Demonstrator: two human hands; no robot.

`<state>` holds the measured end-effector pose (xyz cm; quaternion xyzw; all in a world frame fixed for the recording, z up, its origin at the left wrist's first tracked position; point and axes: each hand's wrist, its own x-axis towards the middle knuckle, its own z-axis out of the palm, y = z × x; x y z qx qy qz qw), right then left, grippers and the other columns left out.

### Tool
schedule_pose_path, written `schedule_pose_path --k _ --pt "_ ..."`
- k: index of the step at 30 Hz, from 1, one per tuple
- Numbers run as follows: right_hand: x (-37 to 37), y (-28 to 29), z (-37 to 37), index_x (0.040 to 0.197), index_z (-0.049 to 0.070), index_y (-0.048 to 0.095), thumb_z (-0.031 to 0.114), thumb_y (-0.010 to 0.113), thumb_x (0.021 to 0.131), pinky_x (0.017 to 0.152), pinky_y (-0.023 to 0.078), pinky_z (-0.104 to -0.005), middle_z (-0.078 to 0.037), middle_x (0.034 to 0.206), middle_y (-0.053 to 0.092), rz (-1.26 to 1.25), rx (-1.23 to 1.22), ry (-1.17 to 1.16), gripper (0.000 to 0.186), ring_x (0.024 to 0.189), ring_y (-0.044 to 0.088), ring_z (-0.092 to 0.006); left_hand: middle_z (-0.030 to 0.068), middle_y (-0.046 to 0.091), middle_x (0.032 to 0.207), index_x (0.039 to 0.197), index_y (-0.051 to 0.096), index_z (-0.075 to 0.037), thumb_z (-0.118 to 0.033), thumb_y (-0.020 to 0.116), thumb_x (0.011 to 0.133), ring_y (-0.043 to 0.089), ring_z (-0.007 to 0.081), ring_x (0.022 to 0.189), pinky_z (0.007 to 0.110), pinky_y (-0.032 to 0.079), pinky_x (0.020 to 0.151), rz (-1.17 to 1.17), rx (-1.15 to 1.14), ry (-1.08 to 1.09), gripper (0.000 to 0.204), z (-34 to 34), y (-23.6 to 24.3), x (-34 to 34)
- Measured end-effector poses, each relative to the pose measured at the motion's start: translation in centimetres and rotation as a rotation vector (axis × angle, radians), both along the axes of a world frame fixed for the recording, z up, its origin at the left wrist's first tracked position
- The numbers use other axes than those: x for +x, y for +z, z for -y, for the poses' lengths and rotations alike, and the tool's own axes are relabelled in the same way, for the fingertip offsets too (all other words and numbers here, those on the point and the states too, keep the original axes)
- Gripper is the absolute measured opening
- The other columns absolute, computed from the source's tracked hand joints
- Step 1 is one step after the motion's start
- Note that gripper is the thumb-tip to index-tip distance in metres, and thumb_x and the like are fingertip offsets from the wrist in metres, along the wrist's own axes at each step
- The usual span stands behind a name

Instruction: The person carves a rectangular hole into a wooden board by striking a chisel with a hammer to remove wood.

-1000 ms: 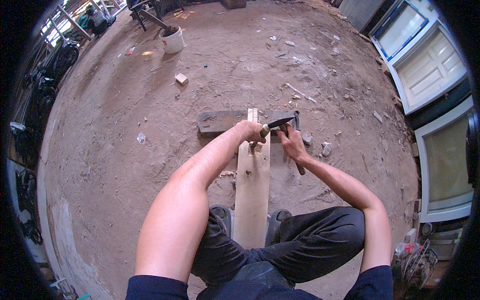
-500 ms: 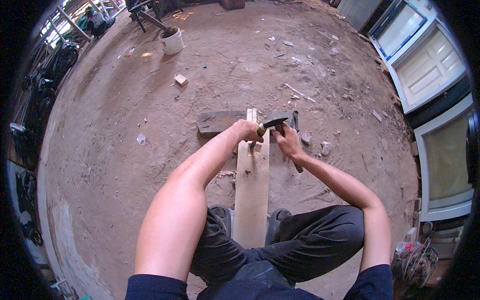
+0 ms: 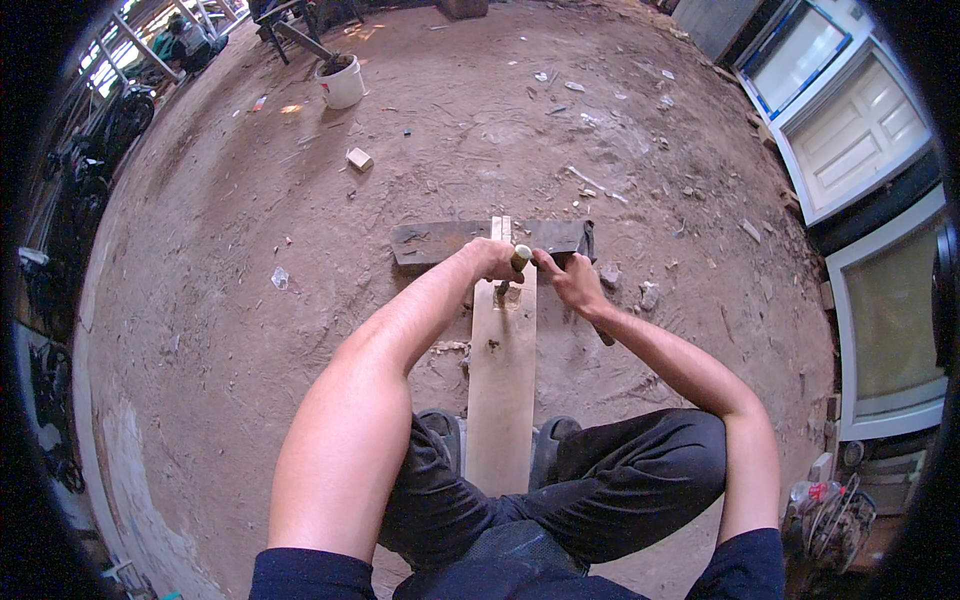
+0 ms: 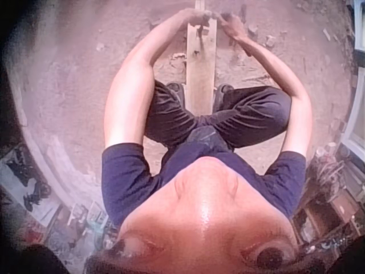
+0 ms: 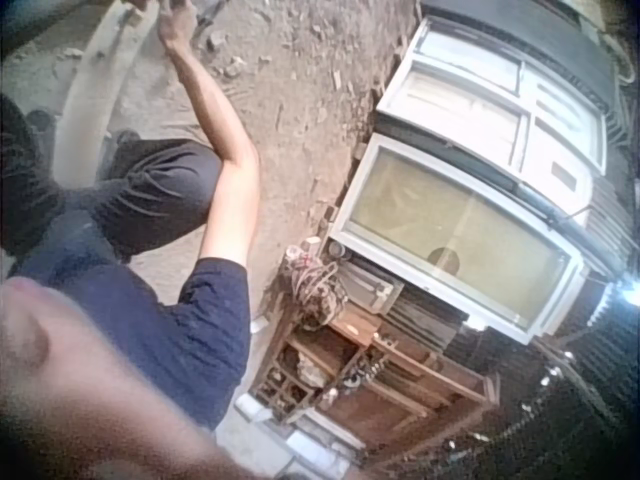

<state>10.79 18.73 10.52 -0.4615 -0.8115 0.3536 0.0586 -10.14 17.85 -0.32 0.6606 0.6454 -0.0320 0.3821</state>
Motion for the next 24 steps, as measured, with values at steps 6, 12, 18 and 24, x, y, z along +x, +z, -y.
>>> schedule_pose_path --k 6,12,18,24 --pt "-0.7 -1.1 1.0 0.089 0.003 0.071 0.061 0.053 0.088 0.067 0.050 -0.0436 -0.022 0.078 0.067 -0.085 0.065 0.041 0.061 0.077 0.068 -0.0347 0.0076 0.071 0.087 0.101 0.069 -0.011 -0.052 0.068 0.078 0.068 0.0211 0.076 0.035 0.054 0.068 -0.031 -0.018 -0.028 0.046 1.3 2.1 -0.7" --pt "-0.8 -0.7 1.0 0.081 -0.001 0.068 0.055 0.053 0.092 0.052 0.041 -0.0407 -0.017 0.055 0.053 -0.301 0.125 -0.078 0.059 0.048 0.048 -0.0219 0.0078 0.071 0.084 0.095 0.069 -0.009 -0.053 0.067 0.078 0.068 0.0204 0.076 0.035 0.054 0.069 -0.096 -0.078 0.019 0.047 1.3 3.9 0.2" --pt "-1.5 0.3 0.9 0.084 0.000 0.070 0.054 0.052 0.092 0.061 0.049 -0.0447 -0.022 0.071 0.065 -0.165 0.171 0.052 0.057 0.068 0.066 -0.0386 0.0078 0.071 0.078 0.088 0.070 -0.008 -0.053 0.064 0.077 0.068 0.0210 0.072 0.035 0.054 0.067 -0.133 -0.053 -0.036 0.046 1.5 4.4 0.8" --pt "-2.1 0.0 1.0 0.081 -0.001 0.069 0.055 0.052 0.092 0.060 0.048 -0.0445 -0.024 0.071 0.064 -0.215 0.126 0.035 0.060 0.069 0.066 -0.0385 0.0080 0.071 0.078 0.089 0.070 -0.009 -0.052 0.065 0.078 0.068 0.0208 0.071 0.035 0.054 0.065 -0.123 -0.071 -0.035 0.045 1.9 4.7 -0.1"
